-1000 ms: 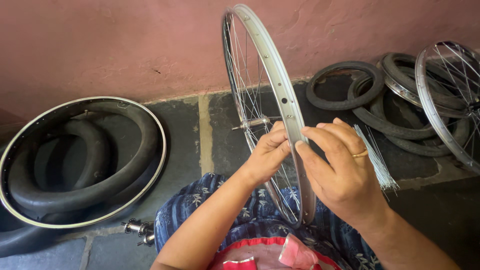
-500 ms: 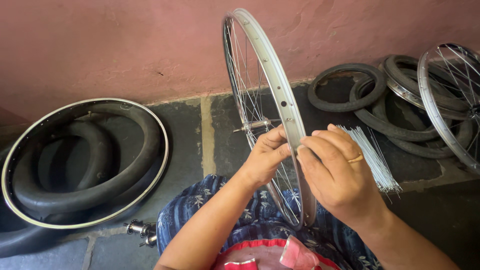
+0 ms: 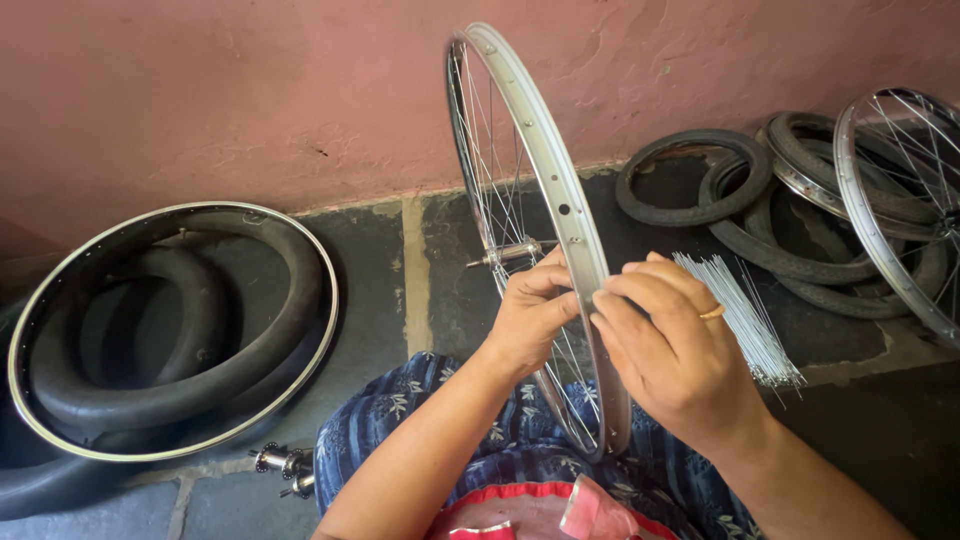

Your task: The person sits on the floor with a bicycle rim and hub on their lap, threading spokes through the hub flange and inserting them into the rim holes one at a time, rotating the wheel as they work. They take new spokes from a bundle on the floor beside them and continue lacing around the rim.

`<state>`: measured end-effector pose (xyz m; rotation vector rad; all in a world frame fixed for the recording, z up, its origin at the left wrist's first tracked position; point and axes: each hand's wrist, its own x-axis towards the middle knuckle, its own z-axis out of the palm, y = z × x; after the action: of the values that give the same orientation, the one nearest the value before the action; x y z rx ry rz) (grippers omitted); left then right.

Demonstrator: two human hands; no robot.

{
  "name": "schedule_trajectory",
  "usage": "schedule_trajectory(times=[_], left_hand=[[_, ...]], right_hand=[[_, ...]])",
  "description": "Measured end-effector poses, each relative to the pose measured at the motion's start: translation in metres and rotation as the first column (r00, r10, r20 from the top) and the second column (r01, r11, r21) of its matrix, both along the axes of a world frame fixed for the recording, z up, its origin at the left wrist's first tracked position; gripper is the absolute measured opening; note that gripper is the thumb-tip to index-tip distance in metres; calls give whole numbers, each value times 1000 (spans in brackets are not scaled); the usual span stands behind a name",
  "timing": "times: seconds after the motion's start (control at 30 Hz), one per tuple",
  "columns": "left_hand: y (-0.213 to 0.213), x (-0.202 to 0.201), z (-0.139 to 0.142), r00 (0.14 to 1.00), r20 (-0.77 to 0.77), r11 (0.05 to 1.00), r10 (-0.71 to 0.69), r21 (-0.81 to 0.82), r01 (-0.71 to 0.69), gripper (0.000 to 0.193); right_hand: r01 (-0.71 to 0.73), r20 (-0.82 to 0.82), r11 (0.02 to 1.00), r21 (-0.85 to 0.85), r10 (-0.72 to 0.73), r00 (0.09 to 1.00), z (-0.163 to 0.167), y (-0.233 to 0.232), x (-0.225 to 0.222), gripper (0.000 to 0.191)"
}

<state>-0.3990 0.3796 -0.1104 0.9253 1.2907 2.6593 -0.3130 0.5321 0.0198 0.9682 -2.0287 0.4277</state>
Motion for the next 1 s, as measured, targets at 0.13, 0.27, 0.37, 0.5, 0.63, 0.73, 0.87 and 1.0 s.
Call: schedule_trajectory(times=[0.13, 0.27, 0.37, 0.5, 0.63, 0.73, 0.87, 1.0], left_hand=[[-6, 3, 3, 996, -78, 978, 33, -202, -48, 24], [-10, 3, 11, 983, -182, 951, 7, -303, -62, 34], [-10, 3, 17, 980, -197, 952, -31, -303, -31, 37], [-4, 6, 14, 998, 10, 991, -57, -117, 58, 32], [3, 7, 5, 994, -39, 995, -98, 21, 99, 13], [4, 4, 1, 994, -58, 995, -89, 30, 91, 13], [-1, 2, 1, 988, -145, 976, 51, -204, -81, 18], [-7, 2, 1, 962, -260, 909, 82, -376, -179, 24]], right_hand=[[-13, 30, 1000, 13, 13, 999, 2, 0, 3, 31], [23, -18, 999, 40, -22, 1000, 5, -2, 1, 26], [45, -54, 995, 94, -40, 998, 7, -5, 0, 21], [66, -83, 993, 97, -58, 995, 7, -7, 0, 17], [74, -76, 993, 87, -68, 995, 0, -3, 0, 18], [94, -51, 995, 18, -93, 994, -15, 3, 1, 19], [94, 29, 956, -278, -90, 996, -61, 6, 15, 35], [58, 164, 893, -446, 18, 986, -123, -3, 33, 63]])
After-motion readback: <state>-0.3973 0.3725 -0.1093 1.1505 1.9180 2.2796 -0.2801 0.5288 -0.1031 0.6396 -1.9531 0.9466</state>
